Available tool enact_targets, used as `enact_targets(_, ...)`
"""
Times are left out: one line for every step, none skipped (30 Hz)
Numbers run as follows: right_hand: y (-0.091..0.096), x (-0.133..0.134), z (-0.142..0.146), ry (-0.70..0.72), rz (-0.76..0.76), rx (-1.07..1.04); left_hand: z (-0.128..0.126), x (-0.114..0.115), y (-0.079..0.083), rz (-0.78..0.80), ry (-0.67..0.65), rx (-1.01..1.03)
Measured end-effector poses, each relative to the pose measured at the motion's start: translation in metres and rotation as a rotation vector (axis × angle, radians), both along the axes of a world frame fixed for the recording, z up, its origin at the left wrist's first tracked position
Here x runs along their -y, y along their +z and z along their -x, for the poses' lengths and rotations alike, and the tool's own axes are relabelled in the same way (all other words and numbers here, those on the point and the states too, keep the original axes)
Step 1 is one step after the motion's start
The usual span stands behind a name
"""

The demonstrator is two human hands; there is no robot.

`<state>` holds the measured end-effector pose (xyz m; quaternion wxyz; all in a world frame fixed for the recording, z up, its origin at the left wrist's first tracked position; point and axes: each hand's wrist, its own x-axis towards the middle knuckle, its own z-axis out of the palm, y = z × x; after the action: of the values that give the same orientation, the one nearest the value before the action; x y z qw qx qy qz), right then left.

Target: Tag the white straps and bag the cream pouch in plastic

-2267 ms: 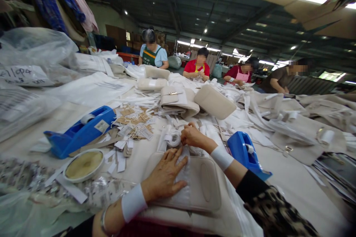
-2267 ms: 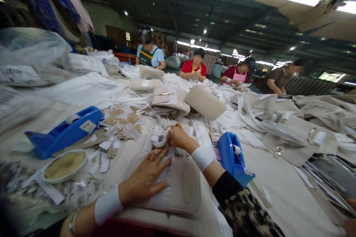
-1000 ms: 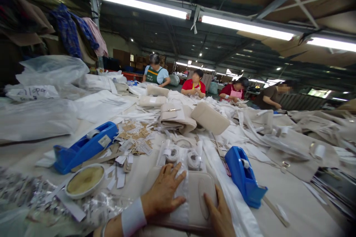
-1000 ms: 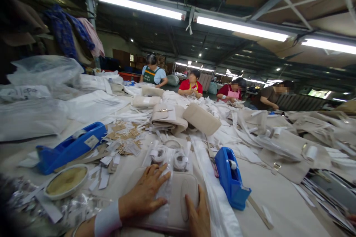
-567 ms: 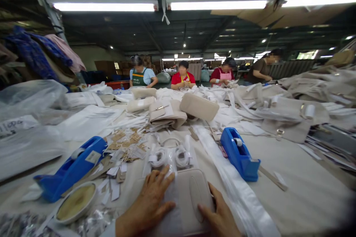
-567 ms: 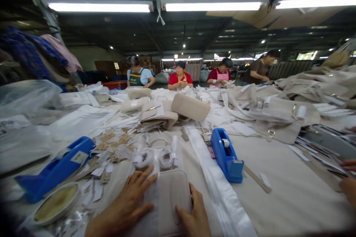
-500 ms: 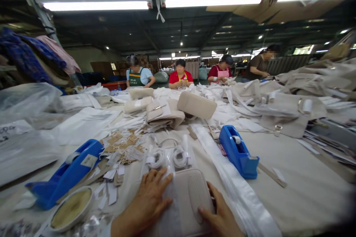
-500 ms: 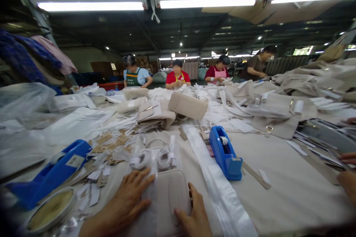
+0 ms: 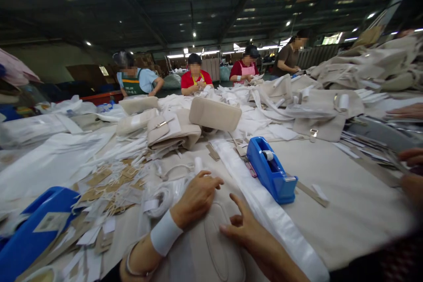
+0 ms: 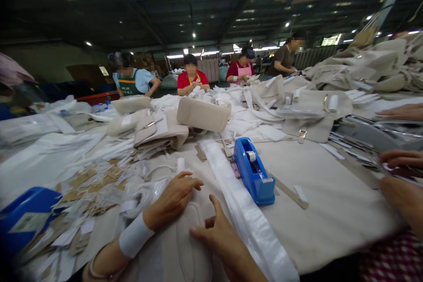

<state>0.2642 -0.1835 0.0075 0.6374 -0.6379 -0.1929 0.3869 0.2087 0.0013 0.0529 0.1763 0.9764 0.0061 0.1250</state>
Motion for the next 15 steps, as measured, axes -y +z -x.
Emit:
enact_targets(0.002, -0.005, -0.002, 0.028, -0.005, -0.059, 0.002, 0.000, -0.001, 0.018, 0.010, 0.010)
enact_targets(0.004, -0.010, -0.004, 0.064, -0.008, -0.128, 0.003, 0.001, -0.001, 0.027, 0.016, 0.020)
enact_targets(0.006, -0.015, -0.006, 0.094, -0.024, -0.189, 0.004, 0.002, 0.000, 0.030, 0.020, 0.029)
enact_targets(0.008, -0.020, -0.007, 0.101, -0.060, -0.223, 0.005, 0.003, 0.001, 0.028, 0.023, 0.036)
enact_targets(0.008, -0.025, -0.009, 0.100, -0.100, -0.241, 0.005, 0.003, 0.003, 0.028, 0.025, 0.040)
enact_targets(0.008, -0.030, -0.009, 0.100, -0.138, -0.252, 0.005, 0.004, 0.004, 0.032, 0.023, 0.041)
enact_targets(0.007, -0.033, -0.009, 0.102, -0.177, -0.252, 0.004, 0.005, 0.005, 0.035, 0.017, 0.037)
enact_targets(0.005, -0.036, -0.008, 0.101, -0.213, -0.235, 0.003, 0.006, 0.006, 0.032, 0.008, 0.025)
enact_targets(0.002, -0.037, -0.007, 0.093, -0.243, -0.202, 0.002, 0.006, 0.006, 0.021, -0.002, 0.005)
enact_targets(0.000, -0.038, -0.006, 0.081, -0.272, -0.162, 0.002, 0.007, 0.006, -0.001, -0.015, -0.020)
enact_targets(-0.002, -0.037, -0.004, 0.075, -0.293, -0.124, 0.001, 0.007, 0.006, -0.030, -0.028, -0.043)
enact_targets(-0.004, -0.036, -0.003, 0.076, -0.304, -0.087, 0.001, 0.007, 0.006, -0.062, -0.037, -0.062)
enact_targets(-0.006, -0.035, -0.002, 0.089, -0.305, -0.051, 0.001, 0.007, 0.005, -0.094, -0.042, -0.076)
enact_targets(-0.007, -0.035, -0.001, 0.103, -0.298, -0.019, 0.001, 0.007, 0.005, -0.125, -0.044, -0.086)
enact_targets(-0.008, -0.034, 0.000, 0.111, -0.286, 0.013, 0.001, 0.007, 0.004, -0.158, -0.044, -0.093)
